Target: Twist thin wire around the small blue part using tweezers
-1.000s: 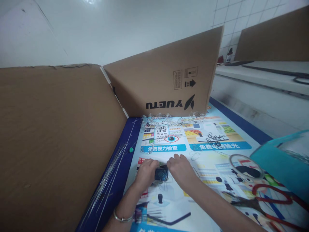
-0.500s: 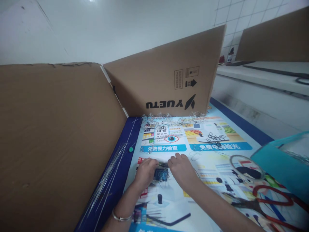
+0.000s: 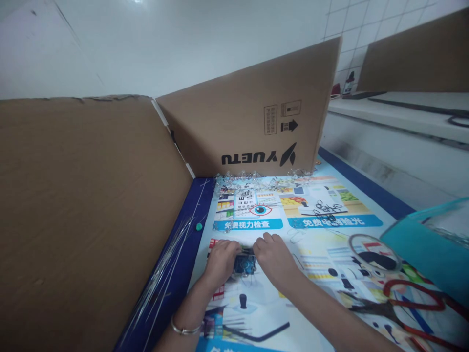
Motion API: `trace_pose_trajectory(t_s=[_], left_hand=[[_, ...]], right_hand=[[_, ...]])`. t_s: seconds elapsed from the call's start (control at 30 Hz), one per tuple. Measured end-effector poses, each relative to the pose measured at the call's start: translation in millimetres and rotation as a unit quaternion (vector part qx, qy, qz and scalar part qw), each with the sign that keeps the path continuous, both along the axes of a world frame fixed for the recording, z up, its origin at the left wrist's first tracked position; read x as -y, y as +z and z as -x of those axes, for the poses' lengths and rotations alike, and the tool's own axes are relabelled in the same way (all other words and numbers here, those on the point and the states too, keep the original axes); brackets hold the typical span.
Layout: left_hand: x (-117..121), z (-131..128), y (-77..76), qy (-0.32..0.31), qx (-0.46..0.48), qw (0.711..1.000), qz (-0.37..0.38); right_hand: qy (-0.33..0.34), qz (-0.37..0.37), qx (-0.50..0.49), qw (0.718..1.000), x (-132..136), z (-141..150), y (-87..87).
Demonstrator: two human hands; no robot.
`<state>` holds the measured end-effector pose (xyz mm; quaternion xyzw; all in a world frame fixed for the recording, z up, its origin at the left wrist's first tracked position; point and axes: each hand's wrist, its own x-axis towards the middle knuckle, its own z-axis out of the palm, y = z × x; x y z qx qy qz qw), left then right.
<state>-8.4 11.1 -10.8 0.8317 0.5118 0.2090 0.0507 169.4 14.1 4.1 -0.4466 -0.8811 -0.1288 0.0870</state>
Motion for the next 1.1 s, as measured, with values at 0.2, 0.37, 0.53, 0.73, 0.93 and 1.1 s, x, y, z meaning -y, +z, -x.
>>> trace_pose_trajectory(t_s=[0.2,0.37,0.53,0.73,0.93,1.1], left_hand=[[1,-1,2.5,-0.017,0.006,1.0,0.003],[1,-1,2.4,-0.021,0.005,1.0,0.0],[2,-2,3.8,-0.014,-0.007,1.0,-0.001],[3,-2,1.8,-0.007,0.005,1.0,-0.005],[1,1,-4.4,-0.005,0.025,1.0,-0.012],[1,3,-5.9,-0.032,0.042,0.998,-0.027]], right_hand=[[-0.005,0.021,0.003,1.0,2,2,4.4],[0.004,0.029,0.009,1.0,1,1,9.6],[0.007,0.036,0.007,0.999,2,0,11.8],[0.023,0.03,0.006,0.999,1,-1,12.2],[-0.011,0.05,0.013,0.999,1,0,14.8],[-0.021,0.059,0.01,0.998,1,-3,16.9]])
